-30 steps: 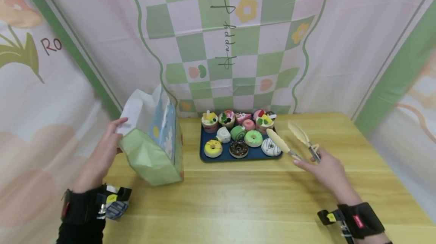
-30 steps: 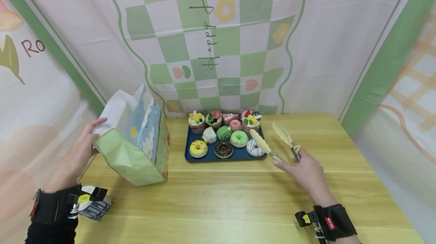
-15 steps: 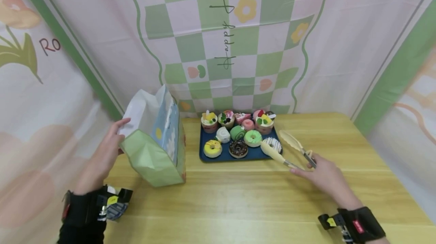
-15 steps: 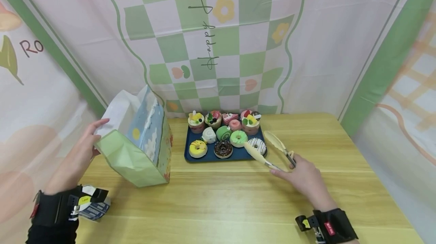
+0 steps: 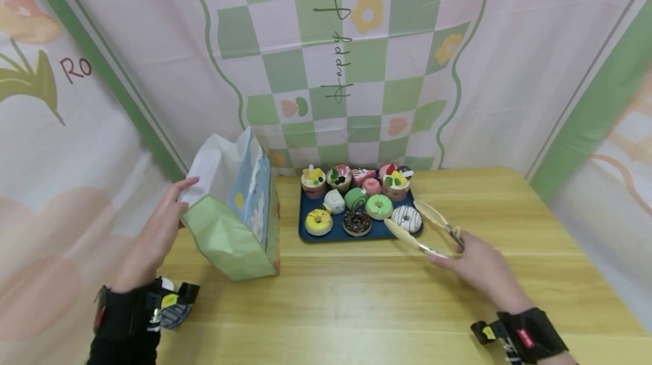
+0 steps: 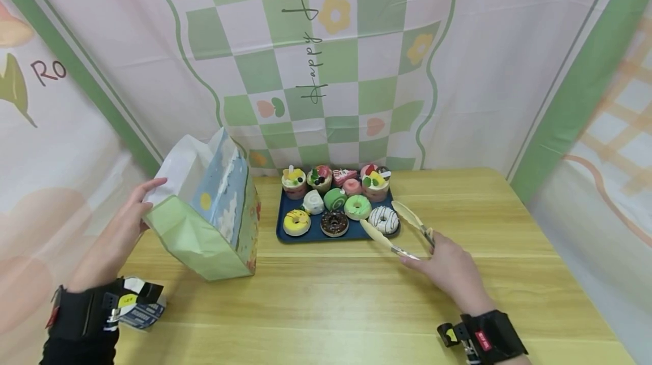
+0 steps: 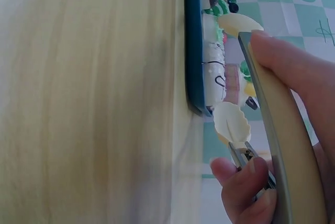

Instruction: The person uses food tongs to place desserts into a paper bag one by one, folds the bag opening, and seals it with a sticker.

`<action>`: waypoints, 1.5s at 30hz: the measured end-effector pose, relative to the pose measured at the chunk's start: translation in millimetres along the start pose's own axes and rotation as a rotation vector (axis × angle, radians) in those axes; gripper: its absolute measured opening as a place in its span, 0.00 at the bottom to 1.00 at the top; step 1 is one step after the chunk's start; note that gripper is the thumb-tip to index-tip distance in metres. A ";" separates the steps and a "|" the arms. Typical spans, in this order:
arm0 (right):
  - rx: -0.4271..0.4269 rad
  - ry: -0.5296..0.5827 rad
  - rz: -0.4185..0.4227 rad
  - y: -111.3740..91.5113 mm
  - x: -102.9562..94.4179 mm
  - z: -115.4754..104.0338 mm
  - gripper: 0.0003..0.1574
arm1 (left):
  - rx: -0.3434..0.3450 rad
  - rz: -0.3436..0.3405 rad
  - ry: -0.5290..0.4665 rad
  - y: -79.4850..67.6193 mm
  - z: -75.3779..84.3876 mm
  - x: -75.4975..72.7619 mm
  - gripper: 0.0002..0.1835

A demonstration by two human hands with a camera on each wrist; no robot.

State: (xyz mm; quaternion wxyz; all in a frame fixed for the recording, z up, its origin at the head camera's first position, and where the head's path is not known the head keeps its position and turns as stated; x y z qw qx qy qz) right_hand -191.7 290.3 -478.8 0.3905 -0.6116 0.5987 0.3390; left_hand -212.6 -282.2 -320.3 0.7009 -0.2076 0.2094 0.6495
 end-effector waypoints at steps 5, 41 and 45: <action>-0.012 -0.029 0.001 1.8 3.5 0.2 0.61 | -0.011 0.041 0.042 0.3 -0.4 -0.4 0.27; -0.081 -0.089 0.095 -2.3 0.8 -5.7 0.64 | 0.220 0.498 0.055 -25.0 -6.9 31.8 0.18; -0.075 -0.077 0.083 -2.6 -3.9 -9.7 0.68 | 0.221 0.543 0.020 -27.5 -10.2 36.5 0.18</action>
Point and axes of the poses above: each hand's wrist, its own y-axis towards the middle knuckle, its own x-axis out of the palm, z = x × y, the point moved 2 cm from there along y, towards the middle knuckle, and after that the axes turned 3 degrees about -x, right-handed, at the moved point
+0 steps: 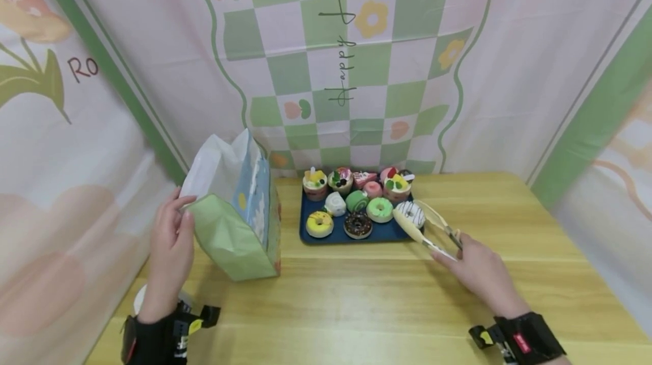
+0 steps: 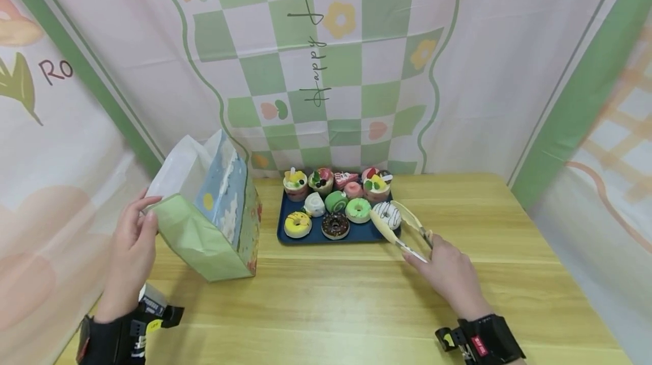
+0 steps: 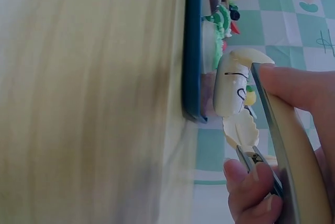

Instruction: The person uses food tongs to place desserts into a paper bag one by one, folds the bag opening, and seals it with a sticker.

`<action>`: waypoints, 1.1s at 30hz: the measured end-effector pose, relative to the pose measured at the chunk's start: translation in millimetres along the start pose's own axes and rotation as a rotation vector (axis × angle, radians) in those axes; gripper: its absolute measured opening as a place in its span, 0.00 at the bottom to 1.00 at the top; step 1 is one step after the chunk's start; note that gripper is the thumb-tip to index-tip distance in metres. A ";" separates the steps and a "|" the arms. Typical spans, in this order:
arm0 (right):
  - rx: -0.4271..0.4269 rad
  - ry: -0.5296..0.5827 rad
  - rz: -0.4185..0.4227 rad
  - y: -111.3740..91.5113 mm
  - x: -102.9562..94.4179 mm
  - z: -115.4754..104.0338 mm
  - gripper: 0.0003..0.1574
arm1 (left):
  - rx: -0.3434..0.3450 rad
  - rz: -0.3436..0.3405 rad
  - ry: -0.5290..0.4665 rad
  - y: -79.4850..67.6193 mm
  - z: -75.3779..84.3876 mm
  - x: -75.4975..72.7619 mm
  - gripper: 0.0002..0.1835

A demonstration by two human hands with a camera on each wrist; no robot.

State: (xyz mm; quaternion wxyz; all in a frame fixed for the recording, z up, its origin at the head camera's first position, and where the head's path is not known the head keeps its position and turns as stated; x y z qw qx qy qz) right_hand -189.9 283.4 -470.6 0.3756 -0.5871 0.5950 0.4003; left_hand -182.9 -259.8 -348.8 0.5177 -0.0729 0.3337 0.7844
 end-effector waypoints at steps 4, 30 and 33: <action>0.006 0.013 0.002 0.1 -4.3 -3.5 0.70 | 0.024 0.051 -0.020 -5.8 -4.9 3.8 0.20; -0.027 0.088 -0.002 14.8 -31.2 -42.6 0.48 | 0.002 0.030 -0.146 -19.8 -20.4 10.1 0.27; -0.059 0.069 0.025 17.8 -39.0 -49.1 0.42 | 0.009 0.028 -0.173 -19.3 -19.8 12.8 0.26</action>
Point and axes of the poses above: each hand's wrist, its own y-axis towards the middle knuckle, its own x-axis out of the palm, z = x × y, the point moved 2 cm from there along y, towards the middle knuckle, and after that the axes turned 3 degrees about -x, right-handed, at the moved point
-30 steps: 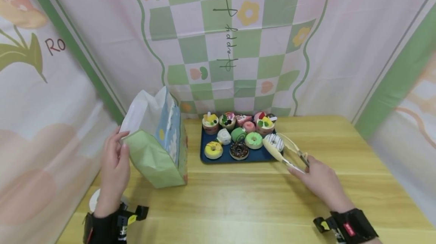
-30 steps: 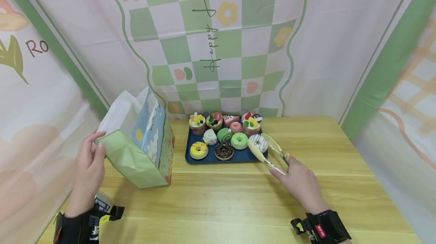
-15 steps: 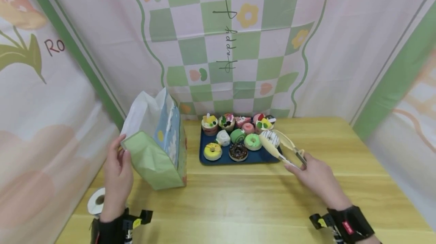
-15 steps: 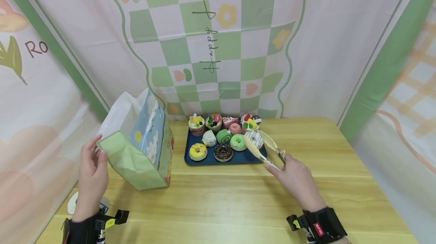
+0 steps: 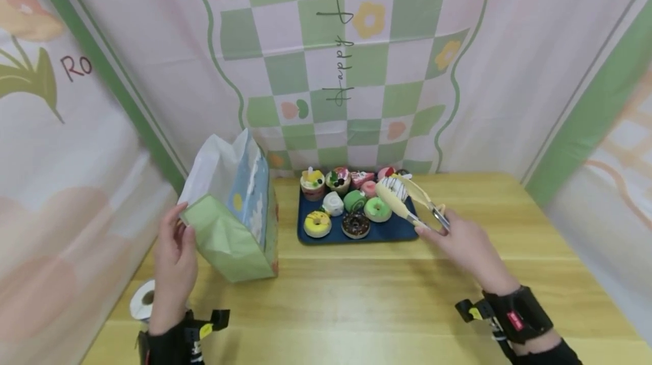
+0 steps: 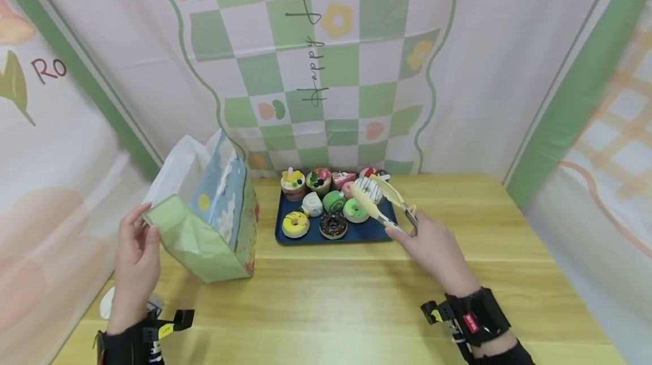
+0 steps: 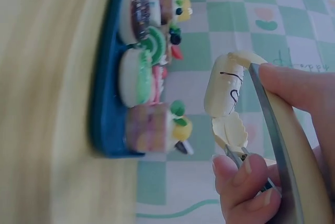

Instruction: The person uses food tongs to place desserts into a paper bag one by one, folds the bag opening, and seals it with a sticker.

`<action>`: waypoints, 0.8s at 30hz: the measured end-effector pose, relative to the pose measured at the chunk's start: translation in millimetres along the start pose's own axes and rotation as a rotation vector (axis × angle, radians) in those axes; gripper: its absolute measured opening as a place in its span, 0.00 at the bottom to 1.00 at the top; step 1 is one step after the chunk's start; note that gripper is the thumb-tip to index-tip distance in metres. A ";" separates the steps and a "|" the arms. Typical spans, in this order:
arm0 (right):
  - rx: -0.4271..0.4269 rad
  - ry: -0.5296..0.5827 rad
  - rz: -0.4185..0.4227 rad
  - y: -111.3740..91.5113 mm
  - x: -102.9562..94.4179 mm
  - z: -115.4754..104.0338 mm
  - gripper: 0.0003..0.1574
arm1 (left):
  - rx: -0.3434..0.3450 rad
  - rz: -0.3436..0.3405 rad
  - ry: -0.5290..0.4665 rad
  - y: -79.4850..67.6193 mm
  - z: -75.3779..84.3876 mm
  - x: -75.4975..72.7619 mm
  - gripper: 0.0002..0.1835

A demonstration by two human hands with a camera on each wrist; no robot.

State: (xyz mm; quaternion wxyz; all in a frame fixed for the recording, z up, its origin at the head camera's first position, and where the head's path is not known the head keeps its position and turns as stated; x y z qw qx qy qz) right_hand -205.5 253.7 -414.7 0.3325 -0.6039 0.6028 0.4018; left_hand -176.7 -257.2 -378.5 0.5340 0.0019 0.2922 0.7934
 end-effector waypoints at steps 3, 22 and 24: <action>-0.025 -0.013 0.020 4.3 -8.0 -7.8 0.42 | 0.004 0.005 -0.013 0.6 0.2 2.8 0.25; -0.116 -0.039 -0.006 25.3 -41.5 -63.3 0.43 | -0.049 0.031 -0.028 2.2 3.0 3.1 0.24; -0.119 -0.039 -0.014 26.7 -42.7 -68.1 0.43 | -0.058 0.038 -0.018 2.4 3.5 2.5 0.23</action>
Point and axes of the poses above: each hand's wrist, its own y-axis towards the middle knuckle, its own x-axis out of the palm, z = x × y, the point moved 2 cm from there along y, towards the middle knuckle, and after that the axes turned 3 degrees about -x, right-handed, at the moved point
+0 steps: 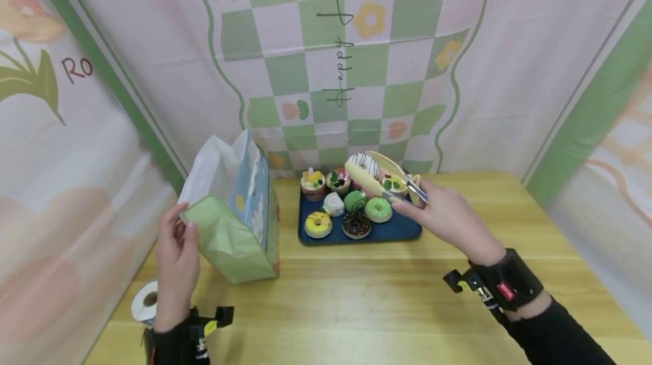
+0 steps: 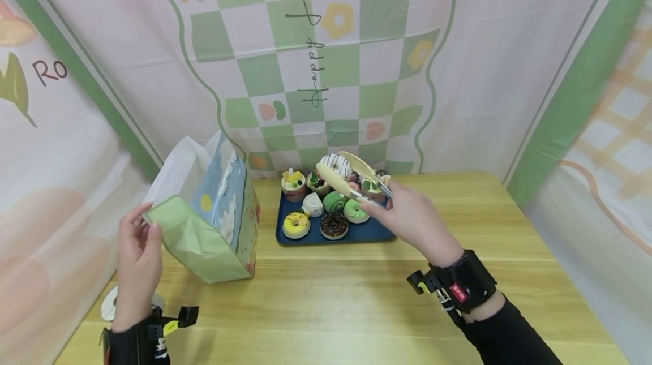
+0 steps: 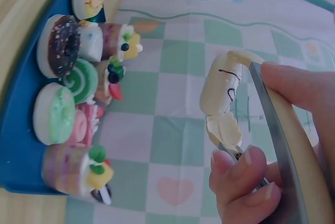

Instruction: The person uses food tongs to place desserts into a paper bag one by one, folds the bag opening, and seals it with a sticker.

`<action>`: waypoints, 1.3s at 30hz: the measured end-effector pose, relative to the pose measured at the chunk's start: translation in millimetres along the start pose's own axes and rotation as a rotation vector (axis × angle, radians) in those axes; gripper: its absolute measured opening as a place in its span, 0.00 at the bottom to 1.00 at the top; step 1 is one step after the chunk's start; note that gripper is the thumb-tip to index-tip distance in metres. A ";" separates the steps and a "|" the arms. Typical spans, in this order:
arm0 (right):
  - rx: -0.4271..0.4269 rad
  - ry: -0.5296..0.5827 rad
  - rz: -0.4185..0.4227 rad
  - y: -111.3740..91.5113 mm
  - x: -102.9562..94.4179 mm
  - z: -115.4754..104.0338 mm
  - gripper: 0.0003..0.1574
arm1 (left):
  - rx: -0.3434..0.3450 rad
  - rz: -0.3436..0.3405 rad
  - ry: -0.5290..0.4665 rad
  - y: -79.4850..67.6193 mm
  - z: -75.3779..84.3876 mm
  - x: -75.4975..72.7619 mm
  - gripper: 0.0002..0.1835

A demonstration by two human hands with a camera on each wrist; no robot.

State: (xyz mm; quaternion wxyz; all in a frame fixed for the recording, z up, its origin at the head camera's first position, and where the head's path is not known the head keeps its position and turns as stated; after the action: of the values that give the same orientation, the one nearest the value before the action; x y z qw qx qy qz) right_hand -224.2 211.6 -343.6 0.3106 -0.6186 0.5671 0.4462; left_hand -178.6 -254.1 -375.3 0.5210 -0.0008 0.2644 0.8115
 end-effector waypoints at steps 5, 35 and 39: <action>-0.011 0.013 -0.019 5.4 -2.1 -9.8 0.46 | -0.001 0.016 0.036 -0.5 0.0 -0.2 0.22; -0.154 0.057 -0.016 36.8 -20.1 -84.5 0.41 | -0.009 0.038 0.059 3.2 0.0 -3.9 0.20; -0.161 0.078 -0.036 37.6 -19.0 -91.8 0.42 | -0.022 0.025 0.062 2.0 -2.1 -2.3 0.20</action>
State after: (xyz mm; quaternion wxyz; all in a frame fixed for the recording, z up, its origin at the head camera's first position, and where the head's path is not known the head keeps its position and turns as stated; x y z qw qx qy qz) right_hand -241.8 131.8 -284.3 0.2456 -0.6686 0.5298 0.4604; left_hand -179.8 -257.5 -375.6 0.5022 -0.0282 0.2716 0.8205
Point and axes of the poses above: each hand's wrist, its own y-axis towards the middle knuckle, its own x-axis out of the palm, z = x × y, the point moved 2 cm from there along y, towards the middle knuckle, and after that the axes turned 3 degrees about -x, right-handed, at the moved point
